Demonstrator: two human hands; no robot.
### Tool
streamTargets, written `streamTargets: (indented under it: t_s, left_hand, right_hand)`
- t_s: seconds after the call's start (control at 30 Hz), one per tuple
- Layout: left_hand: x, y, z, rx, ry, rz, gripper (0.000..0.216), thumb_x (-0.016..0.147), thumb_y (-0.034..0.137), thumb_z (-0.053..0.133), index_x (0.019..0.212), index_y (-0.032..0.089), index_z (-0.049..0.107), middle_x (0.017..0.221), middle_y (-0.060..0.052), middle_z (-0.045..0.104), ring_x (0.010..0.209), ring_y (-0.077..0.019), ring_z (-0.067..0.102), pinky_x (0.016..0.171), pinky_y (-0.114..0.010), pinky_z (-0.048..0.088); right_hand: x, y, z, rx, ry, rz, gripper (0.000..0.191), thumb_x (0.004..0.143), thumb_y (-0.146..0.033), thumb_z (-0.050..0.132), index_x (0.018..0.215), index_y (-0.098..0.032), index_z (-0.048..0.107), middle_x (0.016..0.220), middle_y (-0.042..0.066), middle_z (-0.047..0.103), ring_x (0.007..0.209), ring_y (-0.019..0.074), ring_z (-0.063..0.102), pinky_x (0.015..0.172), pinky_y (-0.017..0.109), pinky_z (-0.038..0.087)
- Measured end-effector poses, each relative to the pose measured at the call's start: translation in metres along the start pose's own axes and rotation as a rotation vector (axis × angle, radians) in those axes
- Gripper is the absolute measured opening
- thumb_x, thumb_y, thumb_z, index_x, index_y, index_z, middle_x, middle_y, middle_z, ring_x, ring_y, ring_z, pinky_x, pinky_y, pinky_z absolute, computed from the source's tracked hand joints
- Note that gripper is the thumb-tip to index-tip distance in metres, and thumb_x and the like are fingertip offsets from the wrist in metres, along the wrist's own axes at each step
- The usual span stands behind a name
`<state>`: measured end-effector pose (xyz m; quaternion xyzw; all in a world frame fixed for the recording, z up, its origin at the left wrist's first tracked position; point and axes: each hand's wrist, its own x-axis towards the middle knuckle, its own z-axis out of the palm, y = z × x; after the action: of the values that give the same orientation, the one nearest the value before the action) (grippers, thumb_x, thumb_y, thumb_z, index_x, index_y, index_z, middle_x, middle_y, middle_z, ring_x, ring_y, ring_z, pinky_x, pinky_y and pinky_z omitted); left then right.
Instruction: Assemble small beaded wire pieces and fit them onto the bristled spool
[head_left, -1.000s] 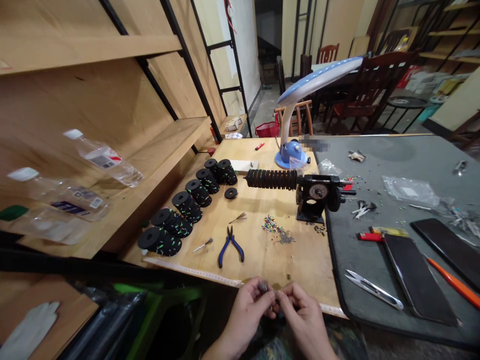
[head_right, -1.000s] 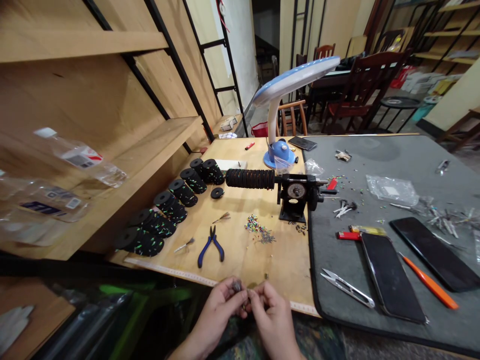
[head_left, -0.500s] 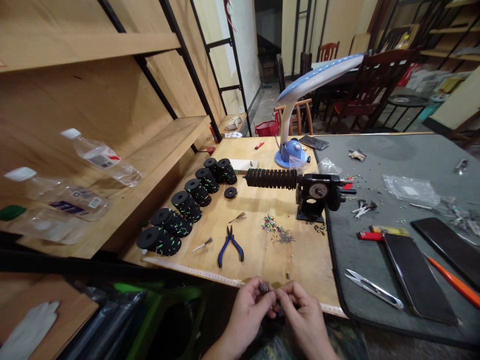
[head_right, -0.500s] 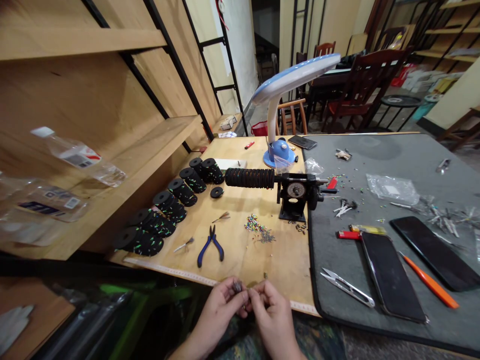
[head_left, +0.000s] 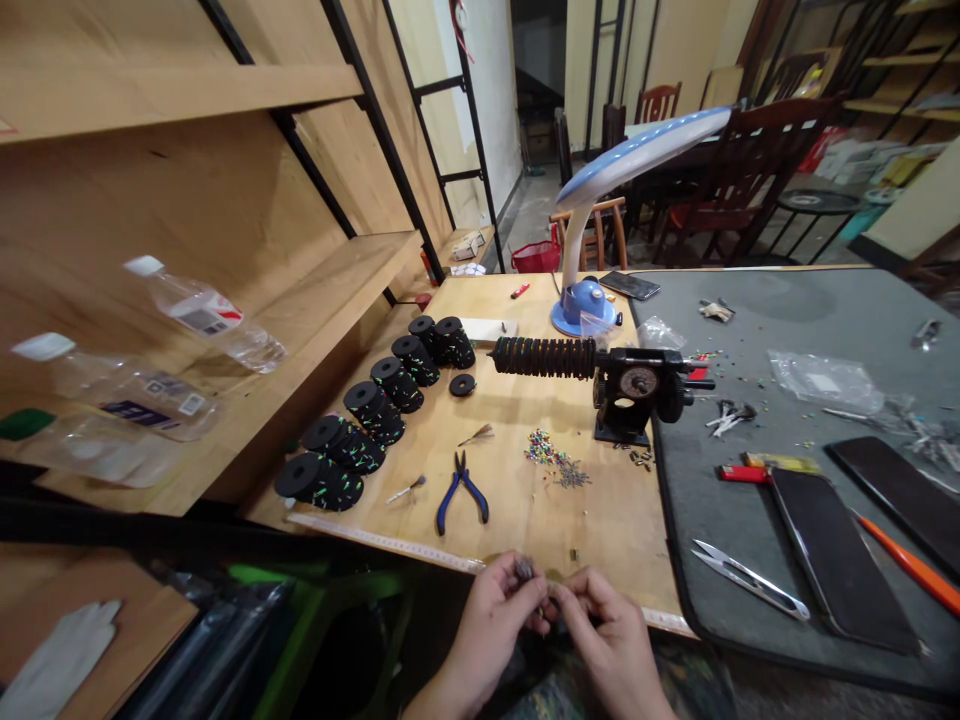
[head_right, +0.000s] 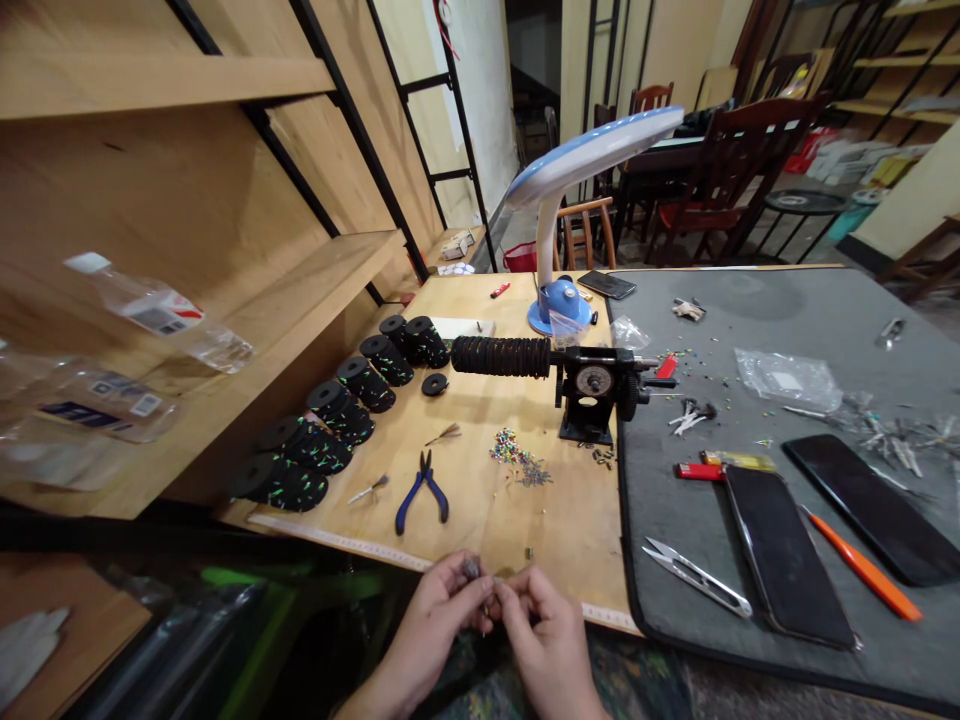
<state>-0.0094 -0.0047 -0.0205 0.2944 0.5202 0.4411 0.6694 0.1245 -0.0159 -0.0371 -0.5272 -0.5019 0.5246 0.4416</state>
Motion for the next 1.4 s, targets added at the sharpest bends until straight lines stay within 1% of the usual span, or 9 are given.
streamTargets:
  t_s: [0.27,0.57,0.8,0.87,0.97,1.17,1.3,1.4]
  left_hand:
    - [0.001,-0.001,0.0,0.001,-0.005,0.0,0.029,0.07,0.034,0.077,0.066,0.015,0.055,0.058,0.003,0.057,0.054,-0.0105,0.057,0.047,-0.019,0.047]
    - [0.001,-0.001,0.001,0.015,-0.005,-0.01,0.03,0.069,0.034,0.077,0.067,0.015,0.055,0.06,0.004,0.058,0.054,-0.01,0.057,0.047,-0.018,0.048]
    - [0.002,0.002,0.002,0.101,-0.01,-0.005,0.033,0.068,0.039,0.077,0.069,0.015,0.054,0.062,0.004,0.058,0.056,-0.0109,0.058,0.048,-0.019,0.048]
    - [0.001,0.003,0.002,0.144,-0.016,-0.004,0.033,0.069,0.04,0.076,0.069,0.015,0.054,0.062,0.003,0.058,0.057,-0.0116,0.059,0.05,-0.02,0.049]
    - [0.0,0.003,0.003,0.196,-0.024,0.013,0.032,0.072,0.039,0.074,0.069,0.015,0.053,0.062,0.002,0.059,0.059,-0.0124,0.06,0.053,-0.021,0.049]
    - [0.002,-0.002,0.003,0.264,-0.019,0.048,0.027,0.075,0.034,0.07,0.069,0.015,0.053,0.063,0.002,0.057,0.059,-0.0119,0.057,0.055,-0.022,0.048]
    - [0.003,-0.004,0.003,0.329,-0.02,0.078,0.022,0.076,0.03,0.068,0.068,0.016,0.052,0.06,0.004,0.055,0.056,-0.0111,0.054,0.053,-0.021,0.046]
    - [0.003,-0.005,0.004,0.34,-0.051,0.092,0.02,0.076,0.028,0.066,0.068,0.016,0.052,0.06,0.003,0.056,0.057,-0.0121,0.056,0.053,-0.022,0.046]
  right_hand:
    - [0.0,0.0,-0.001,0.005,-0.015,0.01,0.033,0.086,-0.046,0.058,0.069,-0.018,0.062,0.061,0.004,0.067,0.055,0.0159,0.059,0.053,0.023,0.044]
    - [0.0,0.009,0.0,0.011,-0.028,0.029,0.033,0.087,-0.046,0.056,0.069,-0.018,0.06,0.061,0.003,0.066,0.055,0.0155,0.059,0.053,0.023,0.044]
    - [0.005,0.005,0.0,0.031,-0.015,0.042,0.036,0.084,-0.05,0.058,0.068,-0.018,0.059,0.058,0.001,0.064,0.053,0.0151,0.058,0.051,0.023,0.043]
    - [0.006,0.003,0.0,0.055,-0.016,0.063,0.037,0.083,-0.052,0.058,0.068,-0.018,0.059,0.056,0.0,0.061,0.05,0.014,0.055,0.049,0.022,0.041]
    - [0.008,0.002,0.0,0.1,-0.019,0.121,0.04,0.08,-0.056,0.06,0.07,-0.017,0.06,0.051,-0.003,0.055,0.043,0.0109,0.046,0.043,0.021,0.035]
    - [0.014,0.0,0.001,0.219,-0.032,0.238,0.048,0.07,-0.064,0.064,0.073,-0.016,0.06,0.044,-0.008,0.044,0.036,0.0064,0.035,0.037,0.019,0.025]
    - [0.017,-0.001,0.002,0.272,-0.016,0.302,0.046,0.066,-0.062,0.069,0.069,-0.018,0.056,0.038,-0.012,0.038,0.032,0.0046,0.03,0.036,0.018,0.021]
    - [0.019,-0.002,0.002,0.326,-0.009,0.339,0.044,0.066,-0.06,0.069,0.069,-0.019,0.053,0.033,-0.013,0.036,0.031,0.0042,0.026,0.037,0.018,0.02]
